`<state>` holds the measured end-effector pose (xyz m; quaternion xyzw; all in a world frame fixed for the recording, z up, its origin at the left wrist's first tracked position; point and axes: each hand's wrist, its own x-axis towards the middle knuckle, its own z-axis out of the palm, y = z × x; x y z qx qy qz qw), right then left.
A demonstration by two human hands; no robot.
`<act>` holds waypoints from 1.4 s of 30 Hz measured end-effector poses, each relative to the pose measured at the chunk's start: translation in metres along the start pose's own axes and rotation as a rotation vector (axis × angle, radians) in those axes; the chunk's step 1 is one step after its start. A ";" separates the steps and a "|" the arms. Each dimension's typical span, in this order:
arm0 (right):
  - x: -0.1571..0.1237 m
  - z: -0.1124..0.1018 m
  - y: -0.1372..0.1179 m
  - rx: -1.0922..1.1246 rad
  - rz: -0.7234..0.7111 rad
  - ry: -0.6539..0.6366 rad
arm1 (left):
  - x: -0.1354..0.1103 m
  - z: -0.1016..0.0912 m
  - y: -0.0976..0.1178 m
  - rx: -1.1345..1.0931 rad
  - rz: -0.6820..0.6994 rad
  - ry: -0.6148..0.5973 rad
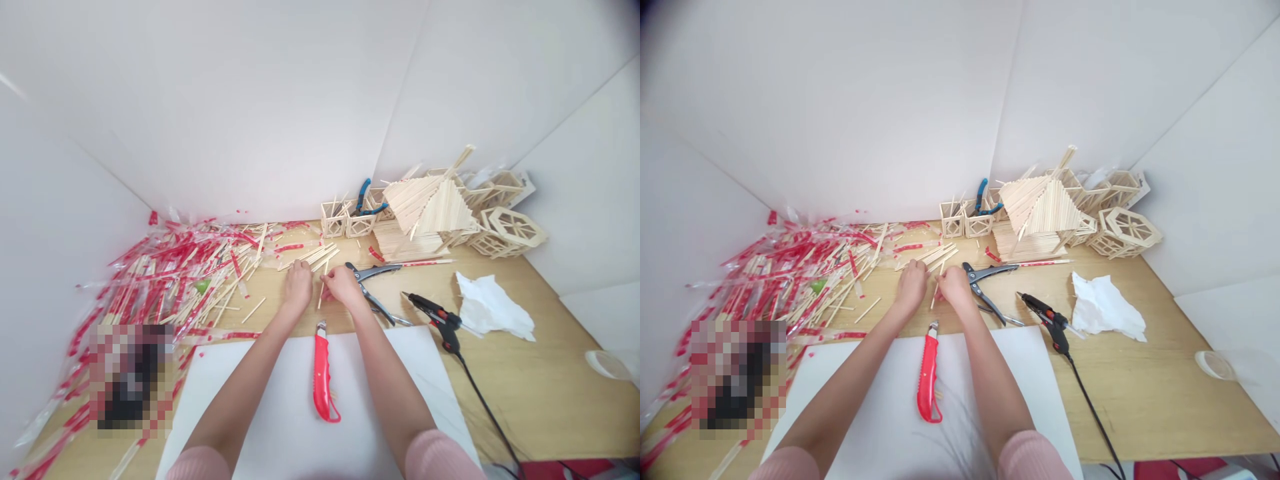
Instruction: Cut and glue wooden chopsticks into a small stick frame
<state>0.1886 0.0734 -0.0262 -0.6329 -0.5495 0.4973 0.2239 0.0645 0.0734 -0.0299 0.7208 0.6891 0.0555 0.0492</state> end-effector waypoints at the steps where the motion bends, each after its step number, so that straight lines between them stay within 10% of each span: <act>1: 0.000 -0.001 0.001 -0.001 0.003 -0.004 | -0.002 -0.002 0.001 -0.015 -0.007 -0.011; 10: -0.003 -0.006 0.000 -0.007 0.013 -0.046 | -0.014 -0.009 -0.003 -0.254 -0.039 -0.054; 21: -0.041 -0.015 -0.043 0.110 -0.400 -0.011 | -0.036 -0.043 -0.014 -1.622 -0.216 -0.168; 42: -0.050 -0.007 -0.054 0.165 -0.503 0.187 | -0.038 -0.057 -0.023 -1.731 -0.179 -0.202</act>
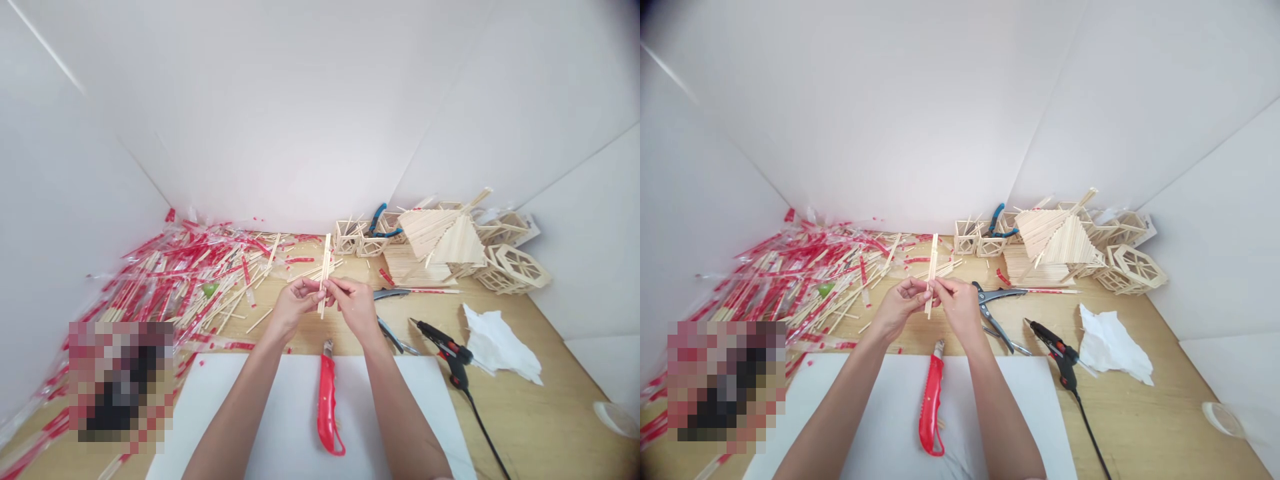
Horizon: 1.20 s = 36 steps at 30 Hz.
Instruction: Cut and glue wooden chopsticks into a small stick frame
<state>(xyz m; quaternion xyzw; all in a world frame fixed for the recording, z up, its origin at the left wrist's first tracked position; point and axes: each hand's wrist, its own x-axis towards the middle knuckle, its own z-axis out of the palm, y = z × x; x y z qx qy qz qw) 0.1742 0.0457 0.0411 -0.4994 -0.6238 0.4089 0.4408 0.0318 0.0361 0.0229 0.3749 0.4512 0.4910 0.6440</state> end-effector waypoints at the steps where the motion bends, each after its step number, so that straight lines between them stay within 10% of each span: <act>1: 0.000 0.000 0.000 -0.003 -0.005 0.004 | 0.000 0.000 0.000 -0.002 0.001 0.003; 36: -0.011 -0.003 -0.022 -0.434 -0.233 -0.018 | -0.003 0.007 0.004 -0.032 0.062 0.077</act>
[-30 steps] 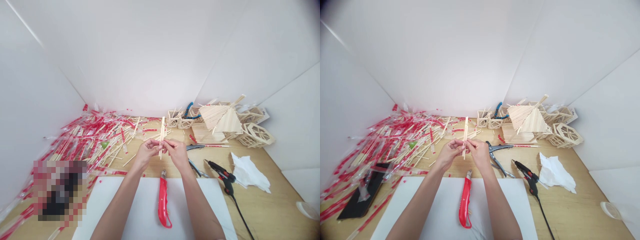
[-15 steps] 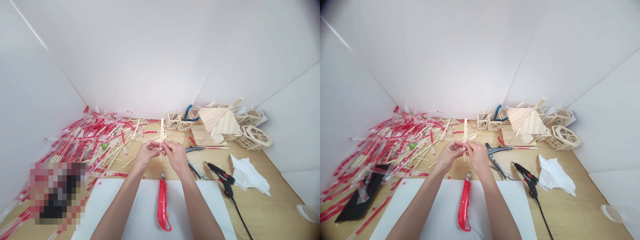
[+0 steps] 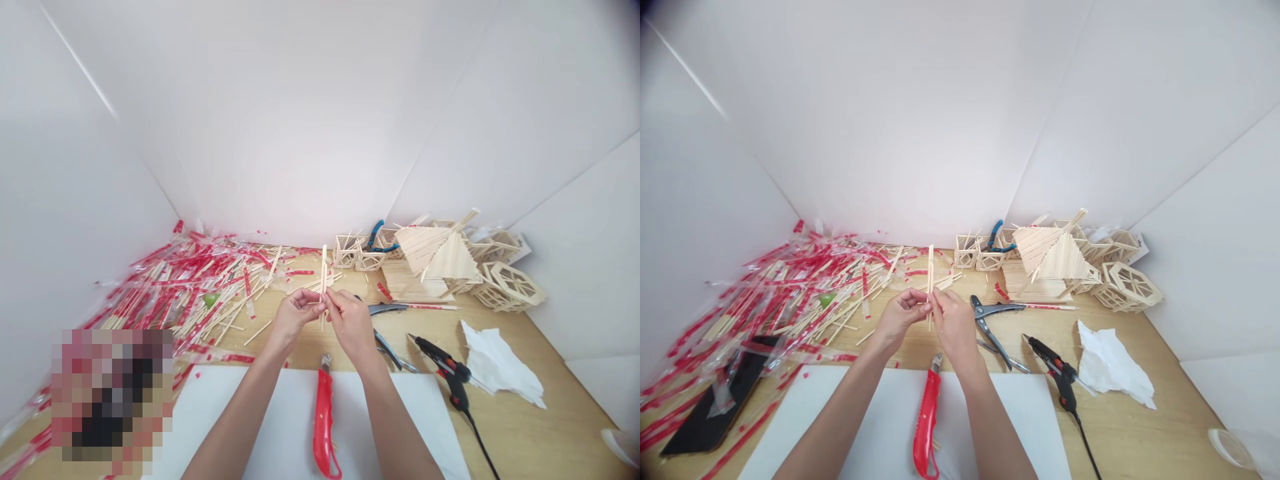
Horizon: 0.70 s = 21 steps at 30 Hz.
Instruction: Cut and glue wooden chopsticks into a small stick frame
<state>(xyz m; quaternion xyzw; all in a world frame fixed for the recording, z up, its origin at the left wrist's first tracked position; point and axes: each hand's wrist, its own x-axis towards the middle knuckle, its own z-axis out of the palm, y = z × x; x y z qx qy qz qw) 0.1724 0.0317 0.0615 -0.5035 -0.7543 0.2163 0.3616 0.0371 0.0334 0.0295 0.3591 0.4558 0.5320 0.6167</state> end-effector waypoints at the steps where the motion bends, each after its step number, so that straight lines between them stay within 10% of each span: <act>1: 0.000 0.000 0.000 -0.001 -0.003 0.003 | 0.000 0.000 0.000 -0.007 -0.002 -0.003; 21: 0.002 -0.006 0.000 0.133 0.041 -0.022 | -0.005 0.003 0.005 -0.038 0.007 -0.006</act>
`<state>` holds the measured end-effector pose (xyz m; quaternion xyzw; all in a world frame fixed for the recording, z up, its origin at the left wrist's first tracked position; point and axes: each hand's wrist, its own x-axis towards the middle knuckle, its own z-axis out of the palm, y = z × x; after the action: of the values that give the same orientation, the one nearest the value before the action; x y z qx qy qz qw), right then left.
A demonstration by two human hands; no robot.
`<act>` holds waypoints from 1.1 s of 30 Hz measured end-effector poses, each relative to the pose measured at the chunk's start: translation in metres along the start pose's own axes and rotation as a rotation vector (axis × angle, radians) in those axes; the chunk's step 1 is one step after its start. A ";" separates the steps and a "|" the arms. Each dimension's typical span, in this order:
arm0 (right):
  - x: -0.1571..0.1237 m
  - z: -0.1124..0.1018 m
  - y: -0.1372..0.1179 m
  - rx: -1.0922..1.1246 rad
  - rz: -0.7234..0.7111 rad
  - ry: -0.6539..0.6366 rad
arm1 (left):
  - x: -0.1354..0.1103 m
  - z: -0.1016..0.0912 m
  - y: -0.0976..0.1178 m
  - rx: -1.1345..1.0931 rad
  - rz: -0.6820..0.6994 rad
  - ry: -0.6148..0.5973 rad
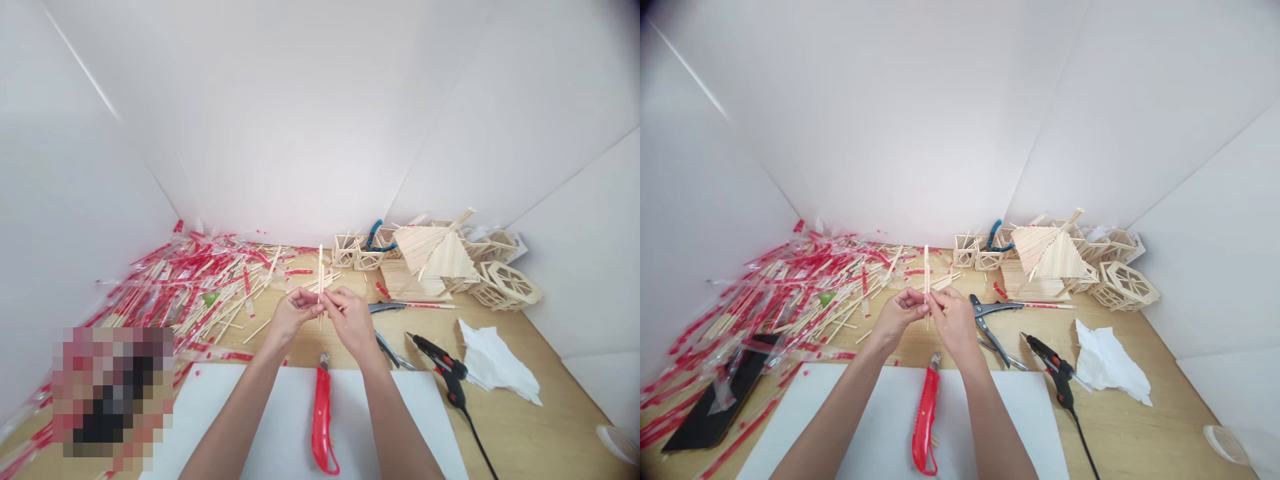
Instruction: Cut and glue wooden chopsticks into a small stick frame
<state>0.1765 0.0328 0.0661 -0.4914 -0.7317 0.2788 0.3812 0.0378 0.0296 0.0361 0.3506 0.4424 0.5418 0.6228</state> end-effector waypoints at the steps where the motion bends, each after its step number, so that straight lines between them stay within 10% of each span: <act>1: 0.000 -0.001 0.000 0.007 -0.002 -0.008 | 0.000 0.000 0.000 -0.002 -0.003 0.000; 17: 0.005 -0.003 0.014 0.290 0.067 -0.087 | 0.003 -0.004 -0.006 -0.076 -0.124 -0.063; 33: 0.012 0.002 0.046 0.929 0.451 -0.230 | -0.003 0.004 -0.012 -0.101 -0.365 -0.314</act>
<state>0.1951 0.0603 0.0327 -0.3822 -0.4441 0.7010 0.4066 0.0461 0.0251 0.0276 0.3130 0.3686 0.3805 0.7882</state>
